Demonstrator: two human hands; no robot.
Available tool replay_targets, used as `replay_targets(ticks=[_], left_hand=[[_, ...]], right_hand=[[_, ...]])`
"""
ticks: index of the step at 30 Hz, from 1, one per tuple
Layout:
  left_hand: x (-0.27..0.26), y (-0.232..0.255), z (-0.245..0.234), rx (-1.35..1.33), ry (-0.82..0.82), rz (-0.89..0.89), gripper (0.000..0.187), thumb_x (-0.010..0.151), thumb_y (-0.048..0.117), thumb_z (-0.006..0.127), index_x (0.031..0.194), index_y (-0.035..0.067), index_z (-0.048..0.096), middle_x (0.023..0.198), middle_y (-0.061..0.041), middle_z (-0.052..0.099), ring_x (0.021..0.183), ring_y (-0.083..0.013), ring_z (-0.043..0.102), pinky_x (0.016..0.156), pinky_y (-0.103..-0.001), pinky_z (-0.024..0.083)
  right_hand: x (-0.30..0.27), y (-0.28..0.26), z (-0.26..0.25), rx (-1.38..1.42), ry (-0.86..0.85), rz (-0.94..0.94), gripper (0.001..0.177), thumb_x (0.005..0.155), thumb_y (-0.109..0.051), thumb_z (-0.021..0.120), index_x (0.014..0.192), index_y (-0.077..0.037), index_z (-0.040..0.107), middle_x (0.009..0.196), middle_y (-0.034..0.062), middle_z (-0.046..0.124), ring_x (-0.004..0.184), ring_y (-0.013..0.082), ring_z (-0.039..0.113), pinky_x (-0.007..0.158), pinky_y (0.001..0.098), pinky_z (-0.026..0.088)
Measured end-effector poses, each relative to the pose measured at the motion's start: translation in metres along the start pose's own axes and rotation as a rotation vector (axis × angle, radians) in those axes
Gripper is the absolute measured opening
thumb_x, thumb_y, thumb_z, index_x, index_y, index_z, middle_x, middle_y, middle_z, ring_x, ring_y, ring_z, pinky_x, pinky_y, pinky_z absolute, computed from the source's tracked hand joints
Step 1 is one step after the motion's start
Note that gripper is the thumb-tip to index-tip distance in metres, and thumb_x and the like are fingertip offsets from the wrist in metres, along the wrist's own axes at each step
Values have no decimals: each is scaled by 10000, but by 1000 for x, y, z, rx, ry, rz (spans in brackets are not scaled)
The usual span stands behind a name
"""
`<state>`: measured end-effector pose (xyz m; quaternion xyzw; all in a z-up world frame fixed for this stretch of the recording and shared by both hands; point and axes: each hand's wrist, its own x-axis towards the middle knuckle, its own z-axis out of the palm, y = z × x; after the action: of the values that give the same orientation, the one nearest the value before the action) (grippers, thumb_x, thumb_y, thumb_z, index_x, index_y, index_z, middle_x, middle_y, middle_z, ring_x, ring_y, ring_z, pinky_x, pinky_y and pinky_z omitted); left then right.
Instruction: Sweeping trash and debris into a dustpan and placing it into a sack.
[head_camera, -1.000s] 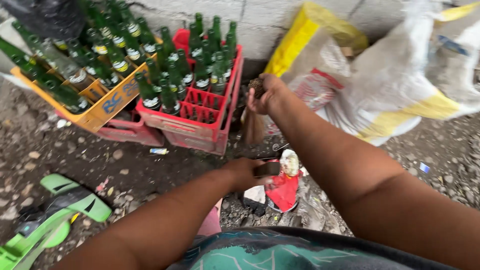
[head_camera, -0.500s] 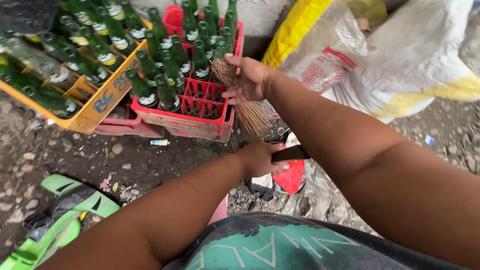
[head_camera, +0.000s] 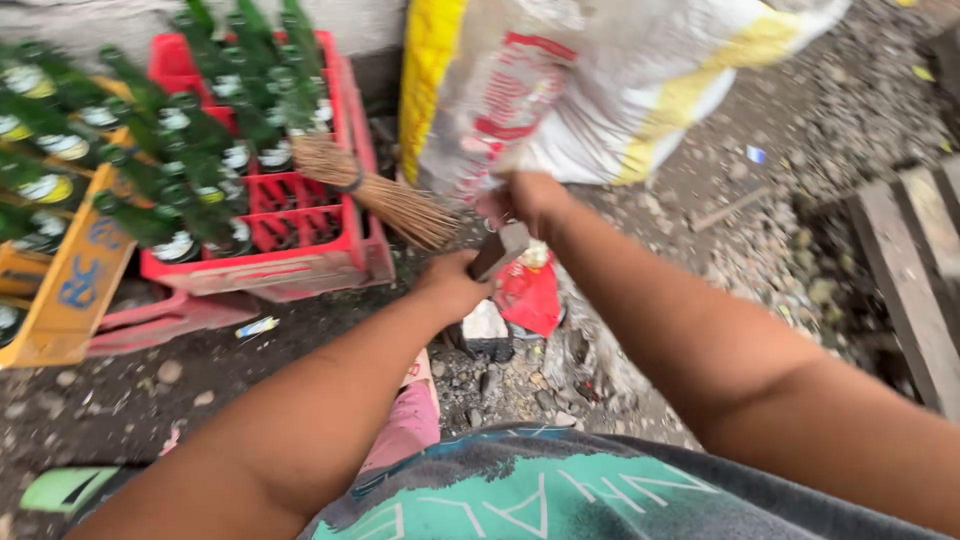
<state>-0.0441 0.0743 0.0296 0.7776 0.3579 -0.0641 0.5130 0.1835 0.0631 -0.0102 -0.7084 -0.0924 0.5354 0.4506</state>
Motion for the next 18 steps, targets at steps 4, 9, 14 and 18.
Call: replay_targets(ticks=[4, 9, 14, 18], left_hand=[[13, -20, 50, -36, -70, 46, 407, 784, 388, 783, 1101, 135, 742, 1017, -123, 774, 958, -273, 757, 857, -408, 563], [23, -15, 92, -90, 164, 31, 461, 779, 460, 831, 1060, 104, 746, 979, -139, 760, 910, -279, 721, 828, -407, 541], [5, 49, 126, -350, 310, 129, 454, 785, 483, 848, 953, 70, 764, 837, -66, 740, 747, -174, 667, 711, -365, 525], [-28, 140, 119, -700, 423, 174, 398, 739, 416, 884, 907, 77, 761, 722, 15, 672, 624, -113, 585, 592, -318, 474]], right_hand=[[-55, 124, -59, -7, 182, 138, 311, 949, -204, 491, 1113, -61, 713, 914, 99, 739, 709, 205, 718, 557, 390, 574], [-158, 207, -81, 44, 181, 377, 295, 982, -276, 570, 1176, -73, 659, 965, 146, 736, 790, 263, 737, 633, 407, 576], [-229, 247, -84, 78, 163, 384, 374, 932, -249, 602, 1275, -110, 651, 1008, 89, 729, 799, 235, 740, 657, 394, 567], [-272, 251, -77, 78, 176, 254, 633, 809, -136, 756, 1407, -115, 550, 1076, 96, 749, 843, 231, 736, 679, 393, 564]])
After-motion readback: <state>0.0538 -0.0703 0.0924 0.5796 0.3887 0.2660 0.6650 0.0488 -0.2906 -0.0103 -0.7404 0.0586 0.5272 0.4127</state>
